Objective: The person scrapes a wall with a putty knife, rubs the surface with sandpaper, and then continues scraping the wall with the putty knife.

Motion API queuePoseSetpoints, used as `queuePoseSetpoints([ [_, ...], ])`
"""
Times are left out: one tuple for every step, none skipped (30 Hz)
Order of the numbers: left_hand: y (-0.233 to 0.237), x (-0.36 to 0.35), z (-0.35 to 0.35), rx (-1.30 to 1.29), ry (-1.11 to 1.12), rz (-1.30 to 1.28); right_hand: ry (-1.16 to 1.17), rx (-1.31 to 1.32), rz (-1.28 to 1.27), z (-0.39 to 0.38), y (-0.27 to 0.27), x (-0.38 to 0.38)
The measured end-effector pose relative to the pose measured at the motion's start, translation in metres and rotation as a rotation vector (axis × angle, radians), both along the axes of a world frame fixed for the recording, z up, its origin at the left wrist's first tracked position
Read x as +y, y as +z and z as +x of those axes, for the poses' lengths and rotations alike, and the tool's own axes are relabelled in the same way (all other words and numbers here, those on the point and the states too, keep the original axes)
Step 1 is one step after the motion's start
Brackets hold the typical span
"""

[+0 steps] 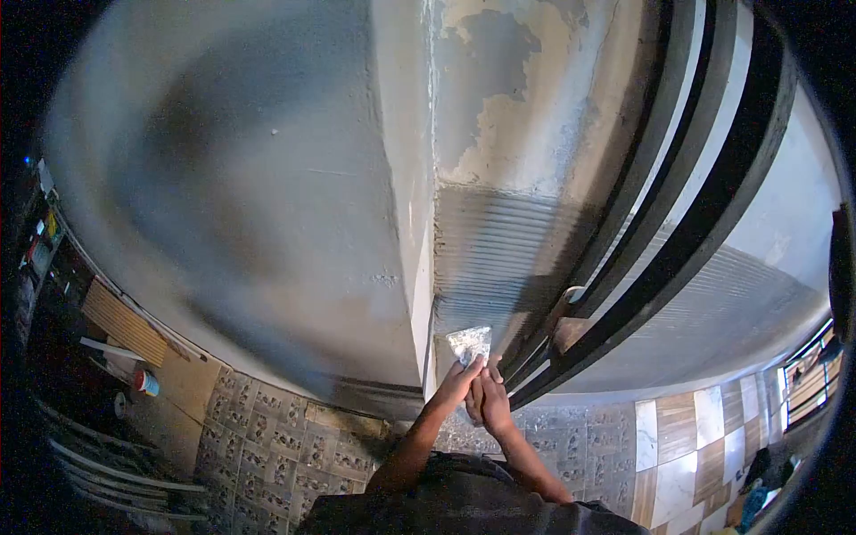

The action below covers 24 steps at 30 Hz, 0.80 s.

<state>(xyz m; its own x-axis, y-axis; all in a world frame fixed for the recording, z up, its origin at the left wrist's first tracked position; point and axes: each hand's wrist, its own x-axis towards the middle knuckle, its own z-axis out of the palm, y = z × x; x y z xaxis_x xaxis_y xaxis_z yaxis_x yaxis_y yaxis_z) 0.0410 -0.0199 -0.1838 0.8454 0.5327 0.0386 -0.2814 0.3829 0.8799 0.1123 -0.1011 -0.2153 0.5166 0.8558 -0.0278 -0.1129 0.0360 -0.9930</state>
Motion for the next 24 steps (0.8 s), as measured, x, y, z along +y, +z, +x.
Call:
queuePoseSetpoints([
  [0.002,-0.001,-0.001,0.007,-0.006,0.001,-0.006,0.007,0.001,-0.002,0.002,-0.002],
  [0.004,-0.003,-0.002,0.004,-0.017,-0.035,-0.001,0.047,-0.01,-0.002,0.004,-0.005],
  [0.006,-0.003,-0.003,0.0,-0.028,-0.07,0.003,0.086,-0.02,-0.003,0.014,-0.007],
  [0.008,-0.004,-0.004,0.004,-0.034,-0.071,-0.002,0.089,-0.02,-0.005,0.017,-0.009],
  [0.01,-0.005,-0.005,0.002,-0.034,-0.012,0.038,0.168,0.014,-0.006,0.018,-0.011],
  [0.011,-0.005,-0.006,-0.001,-0.034,0.047,0.079,0.245,0.048,-0.006,0.019,-0.013],
  [0.012,-0.006,-0.006,0.001,-0.037,0.042,0.075,0.247,0.044,-0.009,0.018,-0.013],
  [0.013,-0.007,-0.006,-0.015,-0.043,0.084,0.031,0.306,0.057,-0.012,0.017,-0.012],
  [0.013,-0.009,-0.006,-0.031,-0.051,0.123,-0.016,0.365,0.068,-0.014,0.017,-0.013],
  [0.013,-0.01,-0.005,-0.031,-0.057,0.116,0.05,0.436,0.072,-0.01,0.019,-0.018],
  [0.011,-0.01,-0.004,-0.035,-0.052,0.143,0.043,0.436,0.068,-0.009,0.021,-0.019],
  [0.016,-0.01,-0.003,-0.039,-0.046,0.171,0.057,0.353,0.071,-0.008,0.023,-0.019],
  [0.021,-0.01,-0.004,-0.039,-0.051,0.167,0.072,0.27,0.075,-0.008,0.024,-0.018],
  [0.027,-0.01,-0.007,-0.022,-0.052,0.189,0.09,0.188,0.079,-0.007,0.026,-0.018],
  [0.032,-0.011,-0.008,-0.004,-0.052,0.211,0.088,0.189,0.078,-0.007,0.026,-0.018],
  [0.027,-0.011,-0.008,0.009,-0.053,0.187,0.088,0.254,0.066,-0.007,0.026,-0.018],
  [0.025,-0.01,-0.008,0.014,-0.055,0.186,0.088,0.322,0.053,-0.008,0.026,-0.018],
  [0.023,-0.01,-0.008,0.0,-0.047,0.21,0.088,0.327,0.051,-0.01,0.026,-0.017],
  [0.021,-0.01,-0.009,-0.014,-0.039,0.233,0.095,0.309,0.089,-0.011,0.027,-0.016],
  [0.019,-0.009,-0.01,-0.009,-0.04,0.229,0.101,0.291,0.126,-0.013,0.028,-0.016],
  [0.018,-0.008,-0.01,-0.014,-0.051,0.205,0.1,0.296,0.12,-0.014,0.028,-0.016],
  [0.018,-0.008,-0.01,-0.021,-0.062,0.18,0.113,0.342,0.124,-0.014,0.028,-0.015],
  [0.017,-0.008,-0.01,-0.019,-0.064,0.173,0.125,0.385,0.129,-0.014,0.029,-0.015],
  [0.019,-0.008,-0.009,-0.015,-0.045,0.195,0.102,0.364,0.116,-0.015,0.032,-0.015],
])
